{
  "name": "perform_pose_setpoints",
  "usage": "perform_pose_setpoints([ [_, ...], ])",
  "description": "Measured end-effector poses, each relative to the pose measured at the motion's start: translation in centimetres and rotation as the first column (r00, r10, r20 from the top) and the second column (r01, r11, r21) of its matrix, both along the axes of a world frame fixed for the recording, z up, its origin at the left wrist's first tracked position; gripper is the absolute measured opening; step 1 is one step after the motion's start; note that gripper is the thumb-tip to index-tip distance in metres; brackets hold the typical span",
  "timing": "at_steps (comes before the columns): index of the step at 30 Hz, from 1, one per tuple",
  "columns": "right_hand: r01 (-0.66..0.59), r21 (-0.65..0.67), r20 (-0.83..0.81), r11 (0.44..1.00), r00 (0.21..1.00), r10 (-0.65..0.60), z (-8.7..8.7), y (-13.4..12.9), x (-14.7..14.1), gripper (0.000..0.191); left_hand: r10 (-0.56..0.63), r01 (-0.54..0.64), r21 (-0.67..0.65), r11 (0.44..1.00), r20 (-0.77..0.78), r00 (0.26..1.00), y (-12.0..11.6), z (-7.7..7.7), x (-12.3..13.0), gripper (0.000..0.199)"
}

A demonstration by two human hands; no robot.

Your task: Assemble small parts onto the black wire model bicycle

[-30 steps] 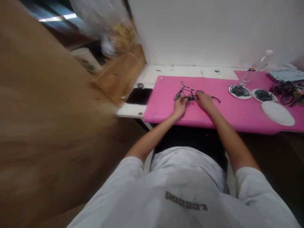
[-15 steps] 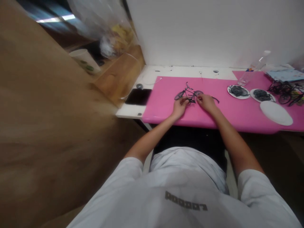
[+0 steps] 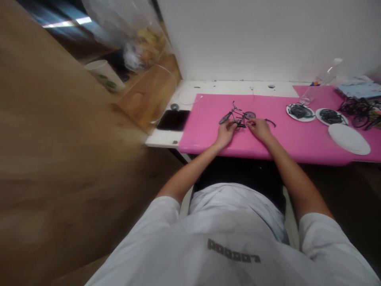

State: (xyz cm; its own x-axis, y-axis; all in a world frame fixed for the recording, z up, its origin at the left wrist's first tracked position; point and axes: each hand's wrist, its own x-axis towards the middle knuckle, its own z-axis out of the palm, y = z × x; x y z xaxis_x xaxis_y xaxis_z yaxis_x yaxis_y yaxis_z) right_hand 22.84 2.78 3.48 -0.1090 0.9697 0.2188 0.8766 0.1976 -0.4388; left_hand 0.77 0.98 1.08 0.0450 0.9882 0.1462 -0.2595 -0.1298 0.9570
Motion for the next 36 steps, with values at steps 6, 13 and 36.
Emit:
perform_pose_setpoints([
  [6, -0.022, 0.002, 0.011, 1.0, 1.0, 0.022, 0.0, -0.3, 0.2, 0.033, -0.012, 0.012, 0.006, 1.0, -0.018, 1.0, 0.0, -0.3, 0.0, 0.018],
  [13, 0.028, -0.005, 0.104, 1.0, 0.994, -0.027, 0.4, -0.9, -0.3, 0.031, -0.038, 0.038, 0.016, 0.999, -0.02, 0.999, 0.0, -0.5, 0.0, 0.037],
  [36, -0.115, 0.291, -0.152, 0.95, 0.974, 0.165, 1.9, -3.5, -3.2, 0.03, -0.063, 0.064, 0.032, 0.997, -0.027, 0.998, 0.0, -0.6, -0.4, 0.029],
])
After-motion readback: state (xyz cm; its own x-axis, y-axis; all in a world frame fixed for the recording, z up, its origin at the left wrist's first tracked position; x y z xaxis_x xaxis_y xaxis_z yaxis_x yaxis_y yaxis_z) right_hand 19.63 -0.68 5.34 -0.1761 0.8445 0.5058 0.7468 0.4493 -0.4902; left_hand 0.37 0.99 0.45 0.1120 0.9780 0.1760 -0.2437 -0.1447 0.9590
